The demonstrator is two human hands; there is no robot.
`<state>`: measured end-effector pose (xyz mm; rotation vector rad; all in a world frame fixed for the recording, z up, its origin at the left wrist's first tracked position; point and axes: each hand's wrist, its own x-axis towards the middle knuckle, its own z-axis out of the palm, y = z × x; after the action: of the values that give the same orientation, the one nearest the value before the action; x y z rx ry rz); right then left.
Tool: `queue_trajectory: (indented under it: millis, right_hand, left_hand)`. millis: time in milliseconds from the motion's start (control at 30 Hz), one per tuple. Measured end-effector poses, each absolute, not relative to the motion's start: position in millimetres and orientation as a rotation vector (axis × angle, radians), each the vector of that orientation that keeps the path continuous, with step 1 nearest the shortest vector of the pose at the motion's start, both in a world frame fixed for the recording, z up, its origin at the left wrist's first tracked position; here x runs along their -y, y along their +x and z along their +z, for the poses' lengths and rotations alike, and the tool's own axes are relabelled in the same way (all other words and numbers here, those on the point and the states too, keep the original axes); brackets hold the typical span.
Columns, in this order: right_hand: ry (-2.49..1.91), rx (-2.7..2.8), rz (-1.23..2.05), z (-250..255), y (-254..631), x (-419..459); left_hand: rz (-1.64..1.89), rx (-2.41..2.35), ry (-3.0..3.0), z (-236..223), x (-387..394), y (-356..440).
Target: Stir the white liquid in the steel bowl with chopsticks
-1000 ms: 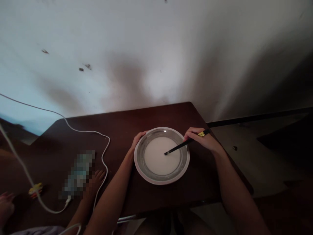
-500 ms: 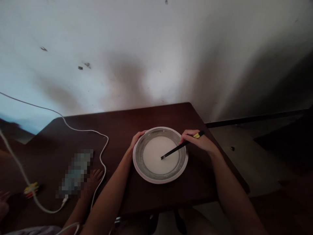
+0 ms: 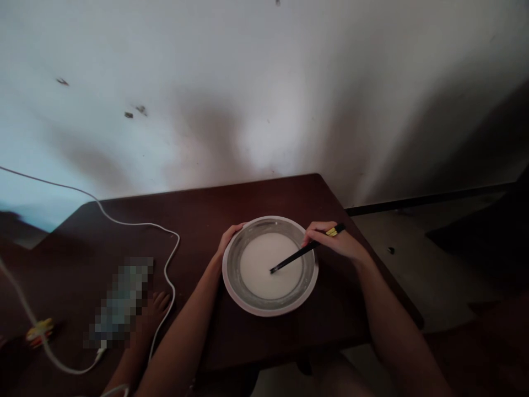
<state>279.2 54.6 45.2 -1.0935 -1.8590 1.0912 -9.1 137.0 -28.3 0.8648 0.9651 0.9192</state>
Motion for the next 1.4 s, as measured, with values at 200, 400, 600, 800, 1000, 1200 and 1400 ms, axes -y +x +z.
queue_trajectory:
  millis: [200,400,600,800,1000,1200,1400]
  right_hand:
    - [-1.158,1.816,0.949,41,285,-60]
    - [-1.080,1.838,1.115,45,282,-55]
    - [-1.110,1.866,0.990,40,279,-58]
    - [-1.055,1.775,1.077,43,282,-55]
    - [-1.091,1.900,1.040,40,275,-56]
    - [-1.070,1.821,1.059,40,284,-57]
    - [-1.125,1.892,0.937,36,280,-60]
  left_hand:
    - [0.922,-0.930,0.842,-24,-135,-6]
    - [0.912,-0.949,0.860,-24,-135,-5]
    - [0.929,-0.906,0.835,-24,-135,-5]
    - [0.920,-0.929,0.845,-24,-135,-6]
    - [0.910,-0.885,0.858,-25,-135,-6]
    - [0.907,-0.875,0.842,-24,-133,-6]
    - [0.919,-0.905,0.817,-22,-134,-5]
